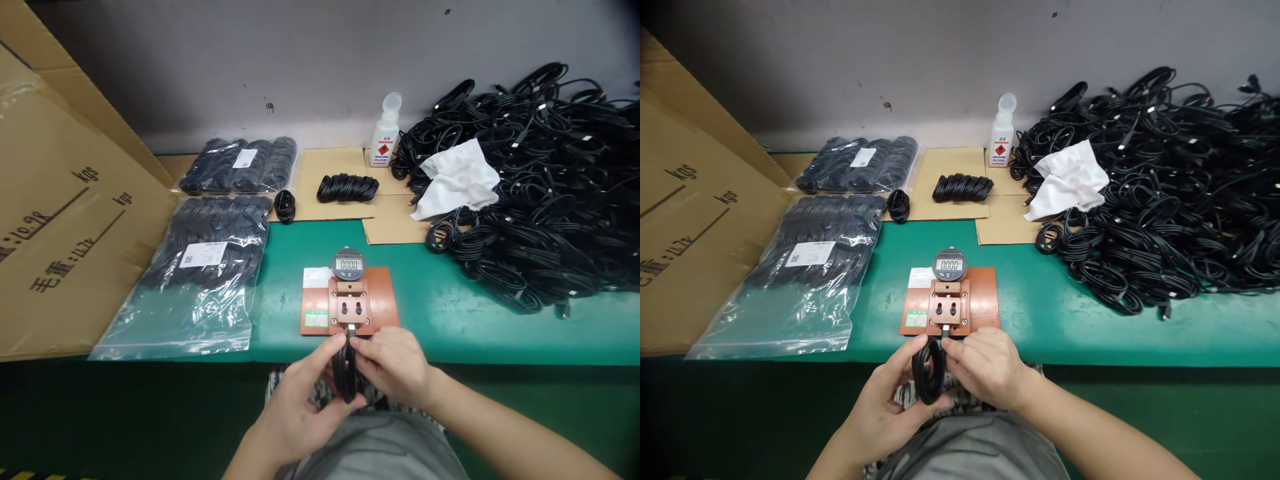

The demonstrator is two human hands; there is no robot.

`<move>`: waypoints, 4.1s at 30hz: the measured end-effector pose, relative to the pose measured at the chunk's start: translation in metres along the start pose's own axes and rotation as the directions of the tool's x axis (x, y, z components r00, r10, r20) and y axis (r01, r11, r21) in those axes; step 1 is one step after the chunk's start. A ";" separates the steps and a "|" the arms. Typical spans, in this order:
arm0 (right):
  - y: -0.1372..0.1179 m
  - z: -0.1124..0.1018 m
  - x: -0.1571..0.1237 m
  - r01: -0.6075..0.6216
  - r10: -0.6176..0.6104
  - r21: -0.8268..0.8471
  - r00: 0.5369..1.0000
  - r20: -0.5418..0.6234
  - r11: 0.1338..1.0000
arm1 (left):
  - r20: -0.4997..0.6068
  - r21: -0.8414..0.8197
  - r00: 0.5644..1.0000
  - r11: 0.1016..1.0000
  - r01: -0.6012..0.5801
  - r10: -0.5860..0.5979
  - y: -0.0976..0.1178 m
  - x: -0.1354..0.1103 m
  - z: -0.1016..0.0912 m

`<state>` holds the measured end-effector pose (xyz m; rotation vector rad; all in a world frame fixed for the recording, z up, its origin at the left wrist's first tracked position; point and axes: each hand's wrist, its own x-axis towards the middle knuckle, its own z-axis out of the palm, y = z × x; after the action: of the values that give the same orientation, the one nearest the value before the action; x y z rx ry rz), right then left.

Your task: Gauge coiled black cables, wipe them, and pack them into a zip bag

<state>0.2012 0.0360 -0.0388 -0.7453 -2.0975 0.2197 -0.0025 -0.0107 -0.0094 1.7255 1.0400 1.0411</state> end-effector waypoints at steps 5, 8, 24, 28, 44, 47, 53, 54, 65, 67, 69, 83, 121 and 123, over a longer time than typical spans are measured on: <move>-0.001 -0.001 0.002 0.003 -0.003 0.017 1.000 0.005 1.000 | -0.011 0.005 1.000 1.000 0.014 -0.014 -0.001 0.000 -0.001; -0.001 -0.001 0.002 0.005 -0.005 0.008 1.000 0.016 1.000 | -0.024 0.000 1.000 1.000 0.011 -0.011 0.000 0.000 -0.001; -0.002 0.000 0.006 0.009 -0.009 -0.003 0.999 -0.043 1.000 | 0.006 -0.041 0.995 0.994 0.096 -0.096 0.001 0.001 -0.001; -0.003 -0.002 0.011 -0.006 0.006 0.001 0.999 -0.049 1.000 | 0.009 -0.040 0.992 0.992 0.124 -0.123 0.000 0.001 -0.001; -0.005 -0.007 0.014 -0.040 0.041 0.016 0.998 -0.048 0.999 | -0.014 -0.089 0.984 0.980 0.176 -0.178 0.001 0.005 0.003; -0.006 -0.008 0.014 -0.044 0.045 0.019 0.998 -0.037 0.999 | -0.018 -0.087 0.983 0.979 0.183 -0.185 0.003 0.006 0.004; -0.006 -0.008 0.015 -0.042 0.043 0.024 0.998 -0.045 0.999 | -0.013 -0.079 0.980 0.978 0.195 -0.197 0.007 0.006 0.003; -0.005 -0.007 0.015 -0.042 0.044 0.030 0.998 -0.047 0.999 | -0.013 -0.081 0.981 0.978 0.193 -0.194 0.007 0.007 0.003; -0.006 -0.008 0.018 -0.059 0.062 0.054 0.996 -0.066 0.997 | -0.071 0.134 0.970 0.961 0.240 -0.232 0.000 -0.001 0.000; -0.006 -0.008 0.019 -0.058 0.062 0.055 0.996 -0.071 0.997 | -0.072 0.134 0.968 0.959 0.249 -0.241 0.000 -0.001 0.000; -0.007 -0.008 0.020 -0.055 0.059 0.055 0.996 -0.074 0.997 | -0.074 0.128 0.964 0.956 0.263 -0.255 0.000 -0.001 0.000; -0.006 -0.007 0.018 -0.064 0.068 0.055 0.995 -0.076 0.996 | -0.055 0.126 0.968 0.960 0.251 -0.246 0.004 0.002 -0.001; -0.006 -0.007 0.018 -0.057 0.059 0.036 0.995 -0.086 0.998 | -0.061 0.110 0.959 0.953 0.284 -0.278 0.005 0.003 -0.002; -0.006 -0.006 0.018 -0.058 0.061 0.035 0.994 -0.086 0.998 | -0.061 0.106 0.958 0.952 0.286 -0.281 0.005 0.003 -0.002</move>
<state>0.1961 0.0411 -0.0203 -0.7848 -1.9868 0.2490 -0.0023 -0.0085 -0.0038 1.5876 1.3541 0.8536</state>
